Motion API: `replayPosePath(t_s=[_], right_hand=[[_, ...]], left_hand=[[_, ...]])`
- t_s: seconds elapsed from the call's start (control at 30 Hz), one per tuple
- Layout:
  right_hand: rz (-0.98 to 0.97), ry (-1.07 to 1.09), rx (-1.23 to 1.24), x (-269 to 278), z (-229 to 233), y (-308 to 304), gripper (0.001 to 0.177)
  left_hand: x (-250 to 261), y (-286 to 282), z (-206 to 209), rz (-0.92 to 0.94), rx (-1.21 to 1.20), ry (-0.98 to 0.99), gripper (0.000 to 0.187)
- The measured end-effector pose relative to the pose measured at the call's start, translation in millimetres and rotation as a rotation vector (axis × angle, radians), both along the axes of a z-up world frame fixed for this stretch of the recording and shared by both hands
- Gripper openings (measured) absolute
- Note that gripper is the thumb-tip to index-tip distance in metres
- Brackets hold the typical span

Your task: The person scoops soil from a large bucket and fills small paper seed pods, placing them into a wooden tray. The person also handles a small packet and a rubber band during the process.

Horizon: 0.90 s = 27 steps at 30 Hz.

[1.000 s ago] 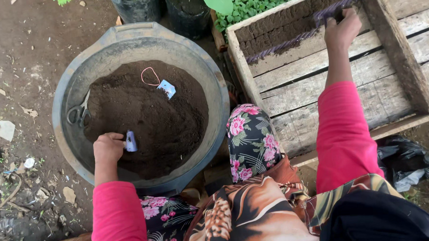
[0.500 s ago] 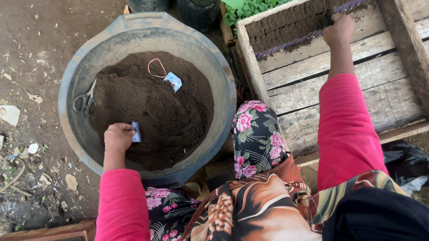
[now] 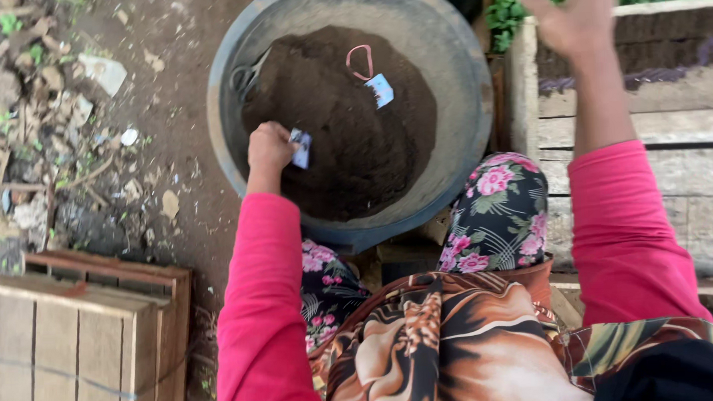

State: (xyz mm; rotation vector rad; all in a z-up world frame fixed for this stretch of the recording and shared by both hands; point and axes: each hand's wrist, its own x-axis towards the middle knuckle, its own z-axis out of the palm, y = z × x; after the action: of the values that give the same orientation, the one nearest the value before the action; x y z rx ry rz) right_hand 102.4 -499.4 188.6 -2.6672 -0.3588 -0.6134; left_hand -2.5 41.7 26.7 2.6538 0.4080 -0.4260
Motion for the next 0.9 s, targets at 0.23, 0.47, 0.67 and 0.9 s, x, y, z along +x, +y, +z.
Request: replayPosePath(t_s=[0.23,0.47,0.67,0.9], right_hand=[[0.27,0.714,0.169,-55,59,244,0.044],[0.485,0.812,0.671,-76,-41,295,0.022],[0.488,0.941,0.881,-71,-66,287,0.015],[0.358,0.692,0.491,-41,-145,286,0.022]], left_hand=[[0,-17,47,0.205,-0.075,0.07,0.011],[-7,-48,87,0.113,-0.398,-0.236,0.006],[-9,-80,109,0.339,-0.985,-0.149,0.019],[2,-71,71,0.242,-0.618,-0.249,0.005]])
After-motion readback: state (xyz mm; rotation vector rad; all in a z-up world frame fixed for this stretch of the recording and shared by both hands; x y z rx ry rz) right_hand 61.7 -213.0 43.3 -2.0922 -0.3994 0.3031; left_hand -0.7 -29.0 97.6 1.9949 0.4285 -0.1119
